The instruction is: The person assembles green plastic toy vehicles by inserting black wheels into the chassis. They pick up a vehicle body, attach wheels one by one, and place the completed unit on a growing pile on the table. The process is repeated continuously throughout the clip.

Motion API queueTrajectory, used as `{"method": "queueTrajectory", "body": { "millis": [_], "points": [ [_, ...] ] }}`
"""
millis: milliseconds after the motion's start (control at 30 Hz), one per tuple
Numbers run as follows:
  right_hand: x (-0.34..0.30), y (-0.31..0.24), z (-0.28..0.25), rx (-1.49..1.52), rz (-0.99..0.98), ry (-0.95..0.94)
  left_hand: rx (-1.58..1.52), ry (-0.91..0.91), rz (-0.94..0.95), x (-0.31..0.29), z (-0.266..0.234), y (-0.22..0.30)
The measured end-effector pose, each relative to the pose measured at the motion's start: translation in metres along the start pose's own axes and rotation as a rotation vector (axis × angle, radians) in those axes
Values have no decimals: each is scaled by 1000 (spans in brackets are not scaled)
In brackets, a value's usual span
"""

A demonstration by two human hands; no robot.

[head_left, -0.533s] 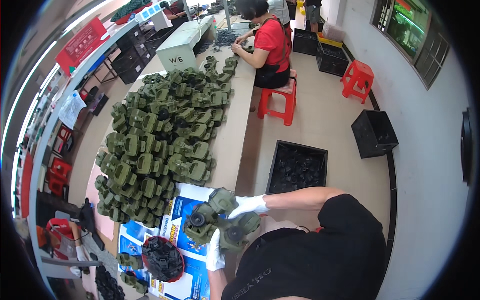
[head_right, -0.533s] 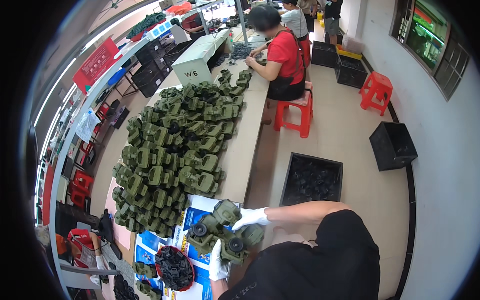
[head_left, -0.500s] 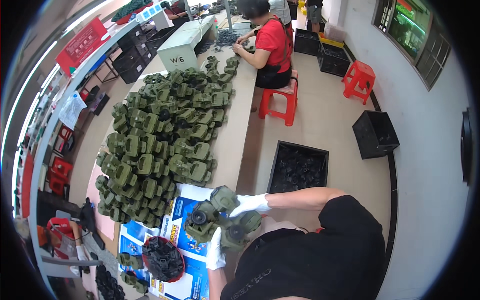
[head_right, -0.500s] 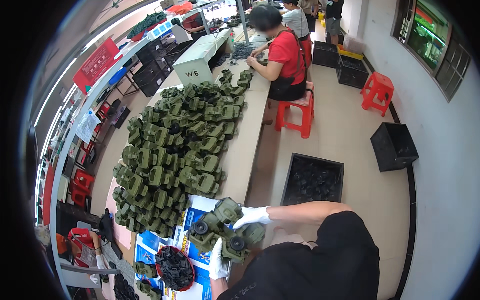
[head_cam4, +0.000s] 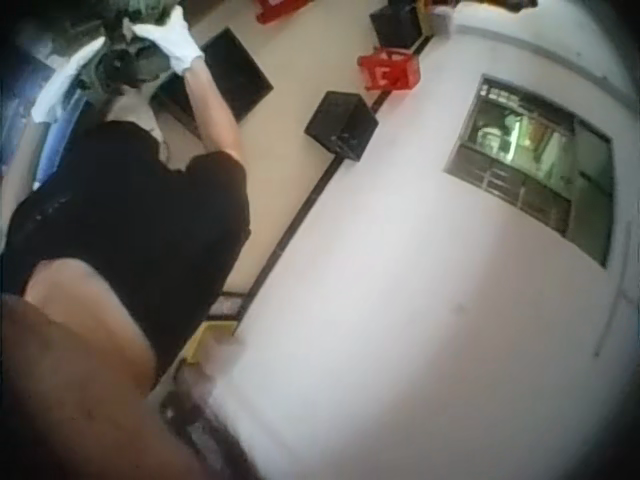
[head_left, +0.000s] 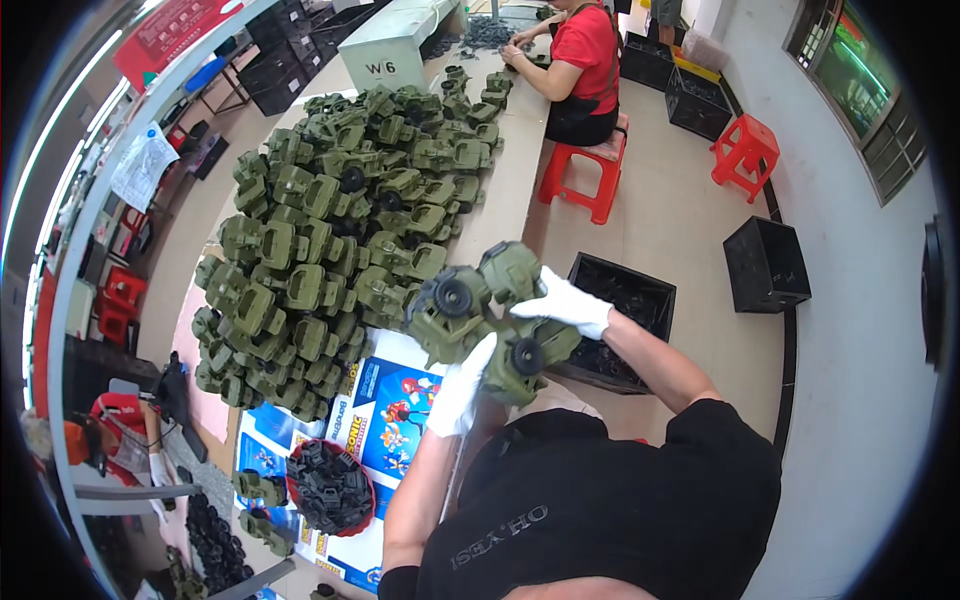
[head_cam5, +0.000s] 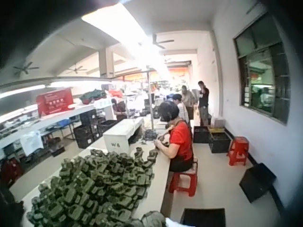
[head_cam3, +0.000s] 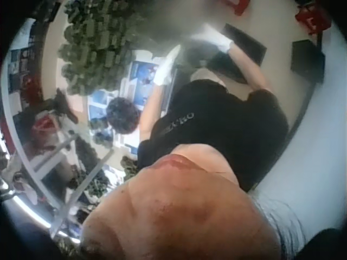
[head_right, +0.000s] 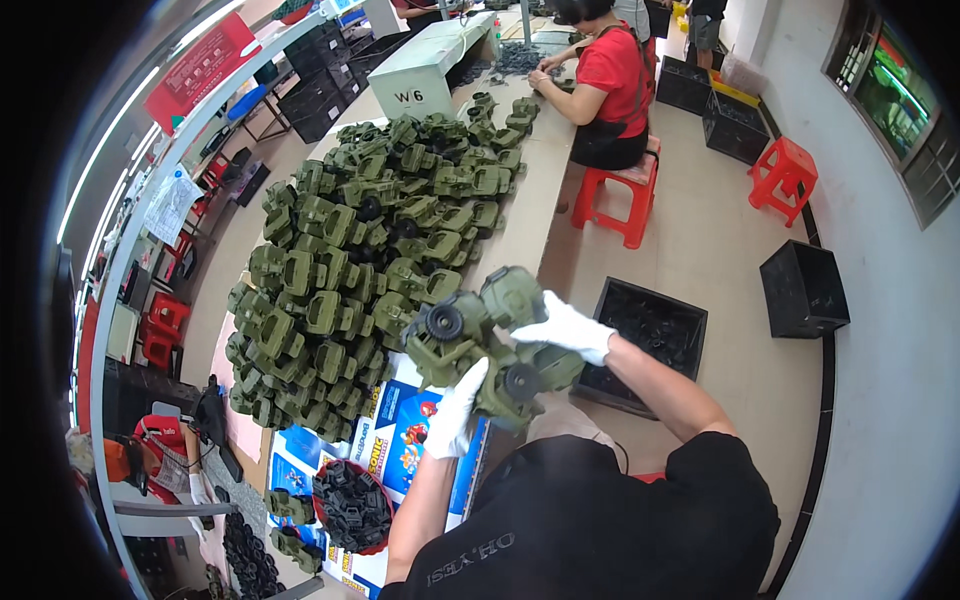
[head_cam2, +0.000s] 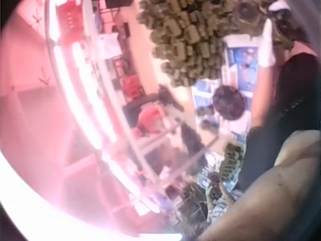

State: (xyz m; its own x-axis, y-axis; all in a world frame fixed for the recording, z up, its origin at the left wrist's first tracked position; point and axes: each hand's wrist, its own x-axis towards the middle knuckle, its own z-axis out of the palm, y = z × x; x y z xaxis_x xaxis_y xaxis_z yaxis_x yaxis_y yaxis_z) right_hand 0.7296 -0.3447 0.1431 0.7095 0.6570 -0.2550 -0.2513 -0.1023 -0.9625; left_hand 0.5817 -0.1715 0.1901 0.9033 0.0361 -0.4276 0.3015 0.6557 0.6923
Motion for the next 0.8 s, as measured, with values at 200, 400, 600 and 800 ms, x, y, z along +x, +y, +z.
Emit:
{"method": "queueTrajectory", "body": {
  "millis": [200, 400, 600, 800],
  "points": [
    [71, -40, -58, 32, -65, 27, 153, -86, 57, 102, 12, 35],
    [205, -113, -151, -2, -87, 2, 124, -138, 118, 277, 53, 112],
    [408, -149, -264, -165, 16, -26, -75, -122, 56, 467, 80, 180],
    [564, -110, -342, -318, 155, -224, -144, 61, -28, 564, 61, 189]
  ]
}}
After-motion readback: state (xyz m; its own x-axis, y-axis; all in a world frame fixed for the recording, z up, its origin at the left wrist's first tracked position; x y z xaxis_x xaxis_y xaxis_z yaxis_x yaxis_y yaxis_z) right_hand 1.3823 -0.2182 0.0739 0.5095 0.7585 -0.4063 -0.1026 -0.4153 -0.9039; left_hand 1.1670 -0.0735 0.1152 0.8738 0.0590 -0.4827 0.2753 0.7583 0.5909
